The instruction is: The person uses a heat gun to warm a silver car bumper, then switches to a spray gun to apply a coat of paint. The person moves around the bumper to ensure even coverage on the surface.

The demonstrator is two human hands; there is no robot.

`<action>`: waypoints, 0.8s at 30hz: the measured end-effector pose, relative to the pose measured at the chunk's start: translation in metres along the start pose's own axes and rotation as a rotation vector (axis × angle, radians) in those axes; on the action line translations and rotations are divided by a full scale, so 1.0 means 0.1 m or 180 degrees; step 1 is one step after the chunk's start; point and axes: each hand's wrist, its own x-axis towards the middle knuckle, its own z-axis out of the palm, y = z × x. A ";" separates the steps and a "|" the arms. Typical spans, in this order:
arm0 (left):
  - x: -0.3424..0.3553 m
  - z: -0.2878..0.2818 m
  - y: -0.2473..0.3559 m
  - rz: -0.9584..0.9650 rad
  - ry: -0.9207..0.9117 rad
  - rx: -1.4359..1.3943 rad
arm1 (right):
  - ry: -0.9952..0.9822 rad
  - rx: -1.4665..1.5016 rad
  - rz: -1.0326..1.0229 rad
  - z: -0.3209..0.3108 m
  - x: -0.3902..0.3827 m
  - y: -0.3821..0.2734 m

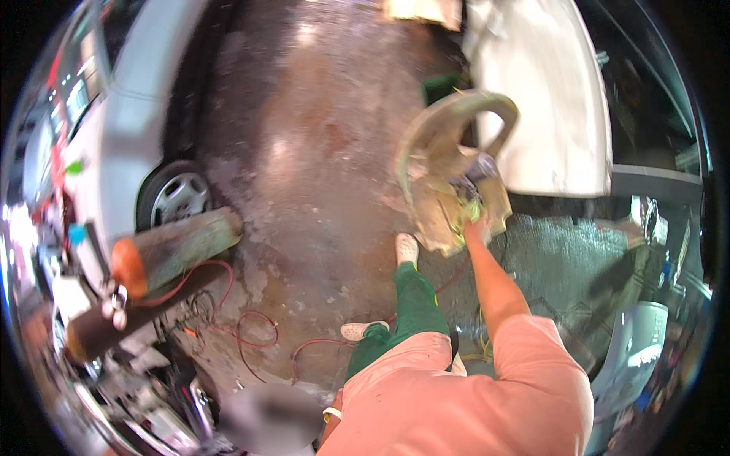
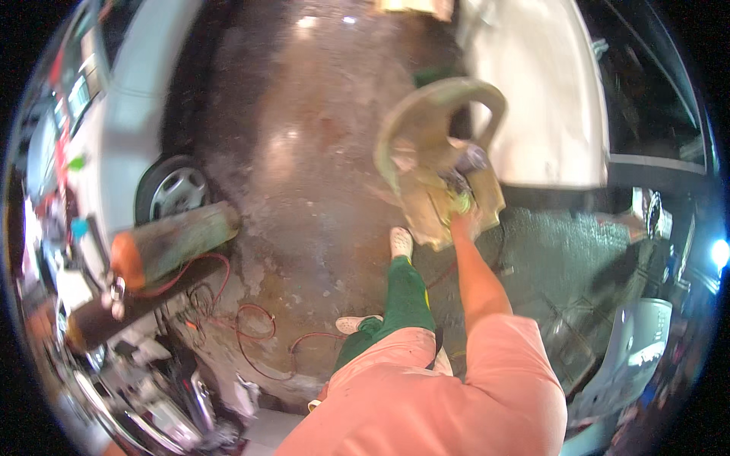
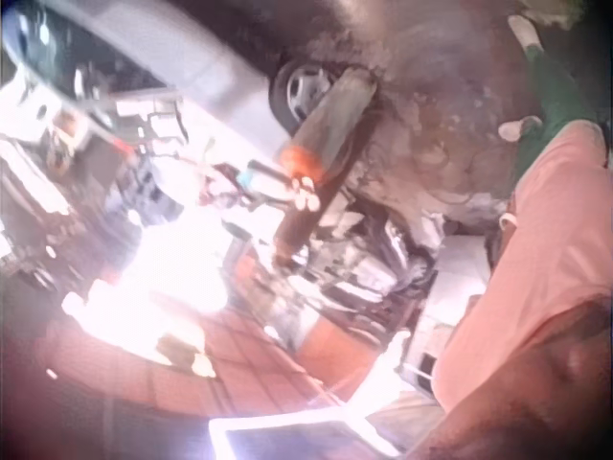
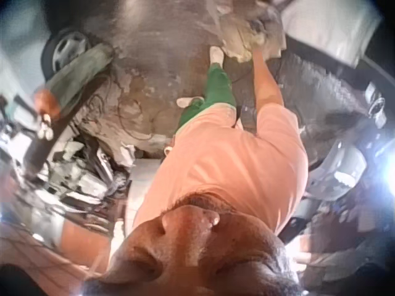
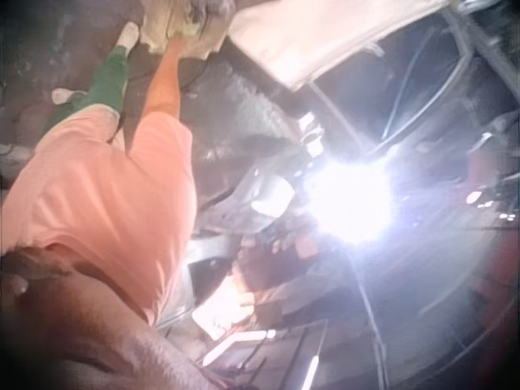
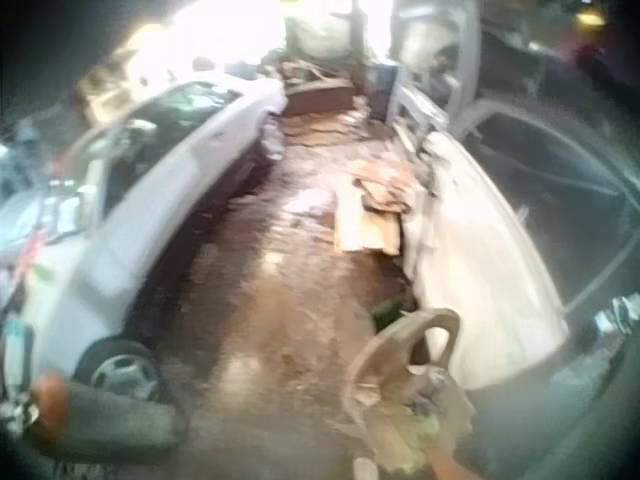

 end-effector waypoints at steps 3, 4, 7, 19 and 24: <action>0.04 -0.12 -0.33 0.0108 -0.0042 -0.0597 | -0.0739 -0.0592 -0.0626 0.19 -0.82 -0.15; 0.02 -0.20 -0.46 0.0152 -0.0066 -0.0873 | -0.1310 -0.0860 -0.1198 0.35 -0.97 -0.11; 0.18 -0.34 -1.00 0.0225 -0.0168 -0.1793 | -0.2730 -0.1018 -0.2545 0.67 -1.85 -0.46; 1.00 -1.71 -3.74 0.0425 -0.0751 -0.3804 | -0.2284 -0.2475 -0.4216 2.89 -5.13 -2.18; 1.47 -2.76 -4.23 0.0736 -0.0422 -0.2568 | -0.2562 -0.3246 -0.7181 3.52 -6.09 -2.24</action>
